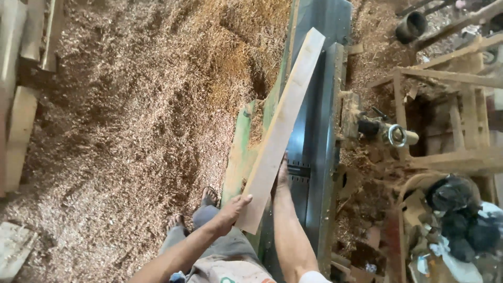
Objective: The person selects wooden planks from a pile on the floor, inspects them, and feeds them through a jointer machine to flatten their edges.
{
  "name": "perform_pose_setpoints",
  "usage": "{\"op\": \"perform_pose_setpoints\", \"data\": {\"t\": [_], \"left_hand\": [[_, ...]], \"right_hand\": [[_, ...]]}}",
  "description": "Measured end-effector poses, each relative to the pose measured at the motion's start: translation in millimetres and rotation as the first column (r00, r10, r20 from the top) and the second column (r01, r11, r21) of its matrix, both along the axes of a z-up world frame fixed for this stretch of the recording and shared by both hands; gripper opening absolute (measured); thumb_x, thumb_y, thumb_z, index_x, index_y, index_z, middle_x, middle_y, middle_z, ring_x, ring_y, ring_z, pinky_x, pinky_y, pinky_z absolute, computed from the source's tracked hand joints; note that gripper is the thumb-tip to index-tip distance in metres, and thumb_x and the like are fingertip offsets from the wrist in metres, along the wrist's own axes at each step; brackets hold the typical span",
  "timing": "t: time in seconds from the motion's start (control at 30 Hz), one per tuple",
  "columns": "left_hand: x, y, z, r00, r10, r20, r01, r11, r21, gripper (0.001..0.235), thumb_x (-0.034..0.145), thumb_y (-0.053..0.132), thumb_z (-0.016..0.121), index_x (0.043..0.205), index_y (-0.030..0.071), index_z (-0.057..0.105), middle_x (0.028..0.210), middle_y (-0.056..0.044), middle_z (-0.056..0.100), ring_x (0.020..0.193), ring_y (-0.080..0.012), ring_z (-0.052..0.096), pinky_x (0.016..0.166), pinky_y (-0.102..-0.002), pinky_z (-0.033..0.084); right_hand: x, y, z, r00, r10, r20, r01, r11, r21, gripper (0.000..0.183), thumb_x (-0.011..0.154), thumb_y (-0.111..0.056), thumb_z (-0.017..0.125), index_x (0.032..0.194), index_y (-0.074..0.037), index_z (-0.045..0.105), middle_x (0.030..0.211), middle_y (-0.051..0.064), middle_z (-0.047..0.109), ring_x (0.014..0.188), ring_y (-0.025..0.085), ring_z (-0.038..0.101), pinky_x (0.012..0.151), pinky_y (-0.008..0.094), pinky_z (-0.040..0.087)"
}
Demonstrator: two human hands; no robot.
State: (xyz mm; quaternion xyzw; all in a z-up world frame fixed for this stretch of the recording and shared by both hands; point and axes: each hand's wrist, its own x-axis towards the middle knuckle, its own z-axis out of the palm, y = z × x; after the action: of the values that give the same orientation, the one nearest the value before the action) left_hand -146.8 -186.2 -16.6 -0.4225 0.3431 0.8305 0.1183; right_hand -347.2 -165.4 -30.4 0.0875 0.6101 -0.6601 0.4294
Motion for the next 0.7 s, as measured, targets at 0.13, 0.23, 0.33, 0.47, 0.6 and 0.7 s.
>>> {"op": "perform_pose_setpoints", "data": {"t": [0.13,0.23,0.33,0.47,0.6,0.7], "left_hand": [[32.8,3.5,14.5,1.0,-0.011,0.029,0.015,0.989,-0.149,0.095,0.083,0.052,0.075,0.156,0.003,0.037,0.161,-0.02,0.041,0.15,-0.0306,0.037,0.124,-0.049,0.026],[58.5,8.0,46.7,0.994,-0.106,-0.014,0.097,0.949,-0.302,0.112,0.081,0.048,0.086,0.161,0.0,0.024,0.16,-0.03,0.036,0.149,-0.039,0.037,0.123,-0.054,0.028],[82.8,10.2,75.2,0.955,-0.295,-0.025,0.243,0.829,-0.503,0.112,0.081,0.053,0.082,0.161,0.003,0.021,0.159,-0.029,0.037,0.146,-0.0414,0.04,0.122,-0.054,0.032],[120.6,13.6,111.2,0.795,-0.601,0.085,0.429,0.457,-0.779,0.112,0.082,0.061,0.074,0.162,0.009,0.016,0.156,-0.028,0.038,0.141,-0.0456,0.045,0.12,-0.055,0.038],[149.4,10.0,122.6,0.779,-0.626,-0.027,0.323,0.439,-0.839,0.097,0.088,0.059,0.068,0.158,0.002,0.031,0.153,-0.032,0.041,0.146,-0.0464,0.038,0.12,-0.054,0.037],[153.4,22.2,54.6,0.812,-0.559,-0.166,0.248,0.589,-0.769,0.069,0.098,0.054,0.057,0.157,0.022,0.042,0.157,-0.02,0.045,0.143,-0.039,0.044,0.115,-0.051,0.042]], "right_hand": [[78.0,9.7,54.4,0.986,-0.144,0.087,0.143,0.99,0.013,0.071,0.091,-0.063,0.057,0.134,-0.006,0.065,0.136,0.018,0.066,0.125,0.034,0.063,0.109,0.048,0.049],[132.5,27.1,73.9,0.969,-0.237,0.076,0.229,0.968,0.099,0.06,0.092,-0.051,0.074,0.132,-0.006,0.068,0.137,0.022,0.064,0.123,0.037,0.064,0.106,0.055,0.049],[147.6,54.0,32.2,0.969,-0.17,0.179,0.172,0.985,0.004,0.063,0.093,-0.058,0.067,0.13,-0.008,0.07,0.129,0.024,0.069,0.105,0.038,0.07,0.09,0.052,0.055],[154.3,80.8,-18.0,0.957,-0.061,0.284,0.117,0.976,-0.184,0.069,0.101,-0.07,0.035,0.115,-0.011,0.068,0.106,0.013,0.077,0.07,0.028,0.073,0.061,0.038,0.059],[155.9,107.3,-56.4,0.92,0.134,0.369,0.057,0.885,-0.462,0.071,0.095,-0.07,0.048,0.129,-0.009,0.059,0.113,0.018,0.073,0.086,0.032,0.071,0.076,0.042,0.058],[169.0,118.6,-62.6,0.818,0.461,0.345,0.008,0.59,-0.807,0.095,0.085,-0.07,0.067,0.15,-0.005,0.045,0.123,0.024,0.067,0.11,0.039,0.069,0.098,0.047,0.056]]}}
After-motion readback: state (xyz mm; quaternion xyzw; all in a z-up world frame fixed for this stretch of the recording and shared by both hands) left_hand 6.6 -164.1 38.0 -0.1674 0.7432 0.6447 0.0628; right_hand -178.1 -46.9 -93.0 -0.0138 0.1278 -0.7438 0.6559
